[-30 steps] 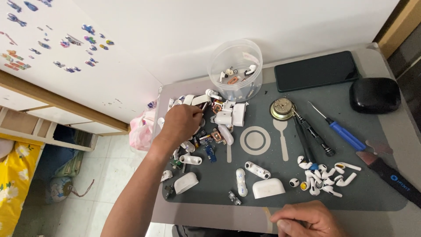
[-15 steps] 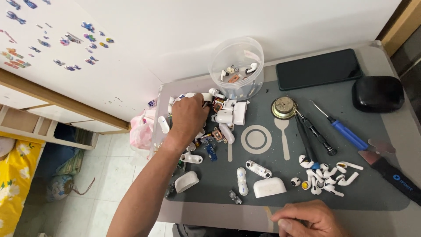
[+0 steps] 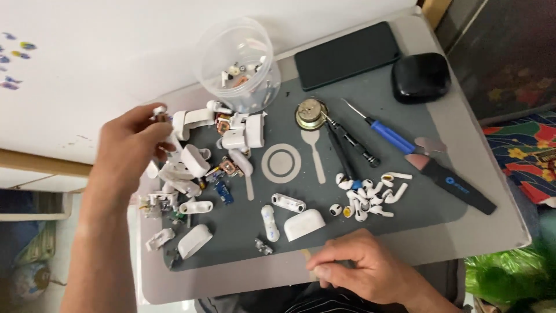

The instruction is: Sorting through a pile of disassembled earbud components, including cases, circuit boards, and tips, on a work mat.

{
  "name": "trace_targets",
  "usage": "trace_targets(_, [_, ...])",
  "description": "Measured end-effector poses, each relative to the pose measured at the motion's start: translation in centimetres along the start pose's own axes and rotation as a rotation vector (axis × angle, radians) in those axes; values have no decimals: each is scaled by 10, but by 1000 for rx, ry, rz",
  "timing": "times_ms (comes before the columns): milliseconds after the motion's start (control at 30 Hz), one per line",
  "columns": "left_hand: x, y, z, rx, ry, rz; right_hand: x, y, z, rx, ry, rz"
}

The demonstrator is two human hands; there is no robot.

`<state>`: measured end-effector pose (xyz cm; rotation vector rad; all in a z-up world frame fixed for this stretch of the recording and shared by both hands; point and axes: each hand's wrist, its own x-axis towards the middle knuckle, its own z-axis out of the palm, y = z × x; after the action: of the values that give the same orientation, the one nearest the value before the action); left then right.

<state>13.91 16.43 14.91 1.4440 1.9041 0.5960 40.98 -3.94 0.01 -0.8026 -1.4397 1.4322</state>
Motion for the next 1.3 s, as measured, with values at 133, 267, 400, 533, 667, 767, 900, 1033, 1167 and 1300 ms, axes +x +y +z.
trace_targets(133, [-23, -22, -8, -221, 7, 112, 1, -4, -1, -73, -74, 42])
trace_targets(267, [-49, -47, 4, -224, -58, 186, 6, -8, 1, -156, -143, 17])
trace_targets(400, [-67, -45, 31, -34, -295, 209, 5, -4, 3, -188, -113, -36])
trace_targets(533, [-61, -41, 70, 256, -347, 605, 6, -5, 5, -127, -77, -71])
trace_targets(667, [-47, -38, 101, 298, -473, 813, 3, 0, 4, -123, -48, -70])
trace_targets(767, [-48, -28, 105, 117, -561, 628, 3, -1, 3, -164, -41, -95])
trace_targets(900, [-48, -34, 104, -330, -685, 250, 3, 0, 4, -99, -26, -59])
trace_targets(1033, [-41, -50, 111, -577, -685, 153, 2, 3, 5, -81, -14, -49])
trace_targets(1167, [-40, -59, 118, -736, -623, 99, 1, 4, 4, -111, -11, -69])
trace_targets(1300, [-44, -65, 123, -647, -494, 324, -1, 5, 5, -75, 9, 48])
